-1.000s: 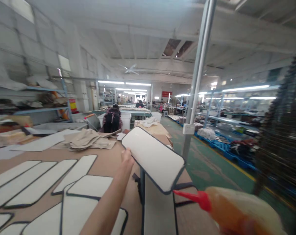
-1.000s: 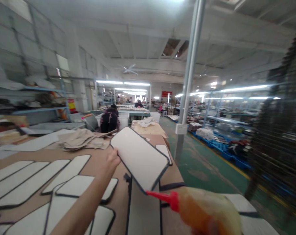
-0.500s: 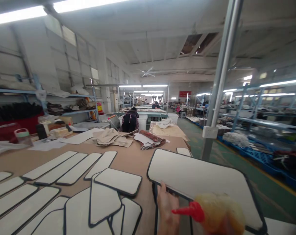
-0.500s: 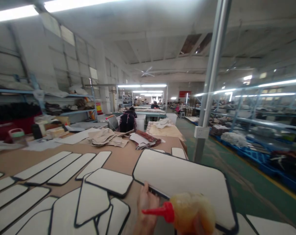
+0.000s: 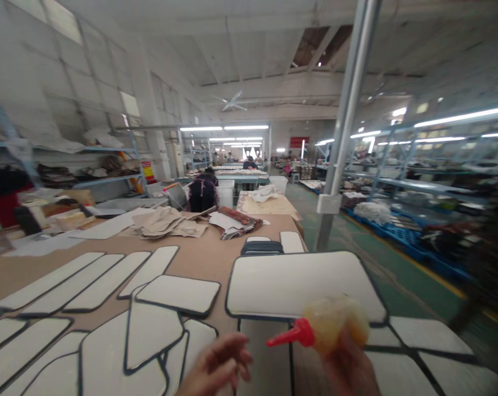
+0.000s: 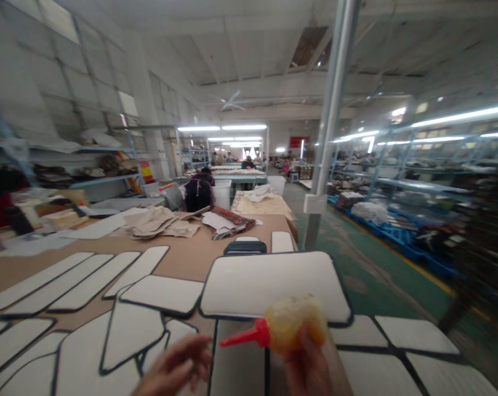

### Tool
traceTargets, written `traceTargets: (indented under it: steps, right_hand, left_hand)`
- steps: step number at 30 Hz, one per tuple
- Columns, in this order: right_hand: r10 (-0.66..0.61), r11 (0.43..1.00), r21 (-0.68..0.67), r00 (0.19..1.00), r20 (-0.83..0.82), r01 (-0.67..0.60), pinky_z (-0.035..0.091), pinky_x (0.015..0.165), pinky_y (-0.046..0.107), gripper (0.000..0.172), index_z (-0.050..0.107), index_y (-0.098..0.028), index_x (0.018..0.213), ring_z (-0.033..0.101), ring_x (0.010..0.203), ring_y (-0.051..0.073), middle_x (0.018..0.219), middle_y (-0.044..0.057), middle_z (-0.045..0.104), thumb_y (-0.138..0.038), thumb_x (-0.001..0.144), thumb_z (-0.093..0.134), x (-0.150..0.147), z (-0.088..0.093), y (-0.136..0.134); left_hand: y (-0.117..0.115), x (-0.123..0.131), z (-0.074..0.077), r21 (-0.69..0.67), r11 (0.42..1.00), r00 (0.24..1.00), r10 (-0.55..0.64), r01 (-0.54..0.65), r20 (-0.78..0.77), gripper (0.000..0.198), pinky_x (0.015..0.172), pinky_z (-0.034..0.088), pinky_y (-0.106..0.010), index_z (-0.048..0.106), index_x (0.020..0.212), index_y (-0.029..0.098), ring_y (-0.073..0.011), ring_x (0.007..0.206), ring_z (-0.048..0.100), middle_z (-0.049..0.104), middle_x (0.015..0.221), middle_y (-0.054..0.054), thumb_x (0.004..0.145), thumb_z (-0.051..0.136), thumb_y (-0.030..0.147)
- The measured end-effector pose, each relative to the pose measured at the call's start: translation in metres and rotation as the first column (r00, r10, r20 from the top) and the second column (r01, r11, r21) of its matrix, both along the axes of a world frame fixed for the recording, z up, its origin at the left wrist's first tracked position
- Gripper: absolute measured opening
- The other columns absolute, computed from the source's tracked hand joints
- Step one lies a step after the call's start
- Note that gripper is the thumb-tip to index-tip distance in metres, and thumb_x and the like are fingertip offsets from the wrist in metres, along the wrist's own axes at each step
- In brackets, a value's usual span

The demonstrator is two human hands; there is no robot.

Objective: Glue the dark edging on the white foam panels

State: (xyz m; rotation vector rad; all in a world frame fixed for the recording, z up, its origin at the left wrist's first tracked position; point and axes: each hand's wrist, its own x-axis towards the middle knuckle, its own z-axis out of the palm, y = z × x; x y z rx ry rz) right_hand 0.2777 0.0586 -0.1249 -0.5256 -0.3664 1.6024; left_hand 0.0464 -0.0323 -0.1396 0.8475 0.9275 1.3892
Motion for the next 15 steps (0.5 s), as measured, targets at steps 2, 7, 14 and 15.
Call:
traceTargets:
  steps: [2, 7, 14, 15]
  right_hand:
    - [0.036, 0.997, 0.067, 0.999, -0.016, -0.034, 0.06, 0.072, 0.032, 0.041, 0.073, -0.029, 0.091, 0.071, 0.085, 0.024, 0.087, 0.001, 0.075, -0.043, 0.055, 0.089, -0.006, -0.002, -0.005]
    - [0.199, 0.964, 0.185, 0.98, -0.013, -0.193, 0.055, 0.08, 0.036, 0.042, 0.072, -0.026, 0.096, 0.068, 0.092, 0.026, 0.099, 0.004, 0.074, -0.04, 0.06, 0.087, -0.018, -0.001, -0.019]
    - [0.239, 0.941, 0.241, 0.971, 0.015, -0.236, 0.053, 0.08, 0.04, 0.038, 0.076, -0.02, 0.084, 0.066, 0.096, 0.032, 0.098, 0.009, 0.072, -0.046, 0.059, 0.086, -0.021, -0.004, -0.023]
    - [0.224, 0.95, 0.221, 0.975, -0.001, -0.218, 0.053, 0.08, 0.04, 0.037, 0.076, -0.02, 0.084, 0.065, 0.096, 0.032, 0.097, 0.009, 0.072, -0.045, 0.059, 0.087, -0.02, -0.006, -0.024]
  left_hand:
    - [0.02, -0.021, 0.053, 0.088, 0.99, 0.93, 0.131, -0.106, -0.345, 0.038, 0.068, 0.05, -0.028, 0.073, 0.105, 0.025, -0.0202, 0.078, 0.068, 0.075, 0.09, -0.007, 0.071, 0.075, 0.043]
    - [0.111, -0.01, 0.13, 0.385, 0.921, 0.415, 0.324, 0.069, -0.85, 0.053, 0.098, 0.044, -0.045, 0.065, 0.12, 0.017, -0.032, 0.113, 0.059, 0.064, 0.126, -0.015, 0.076, 0.062, 0.046]
    - [0.174, 0.015, 0.114, 0.273, 0.909, 0.335, 0.163, 0.314, -0.928, 0.049, 0.099, 0.044, -0.047, 0.073, 0.108, 0.016, -0.0357, 0.111, 0.062, 0.07, 0.116, -0.013, 0.073, 0.057, 0.045]
    - [0.177, 0.012, 0.112, 0.289, 0.912, 0.374, 0.17, 0.291, -0.912, 0.048, 0.099, 0.045, -0.046, 0.075, 0.104, 0.016, -0.0366, 0.109, 0.063, 0.072, 0.113, -0.013, 0.07, 0.06, 0.047]
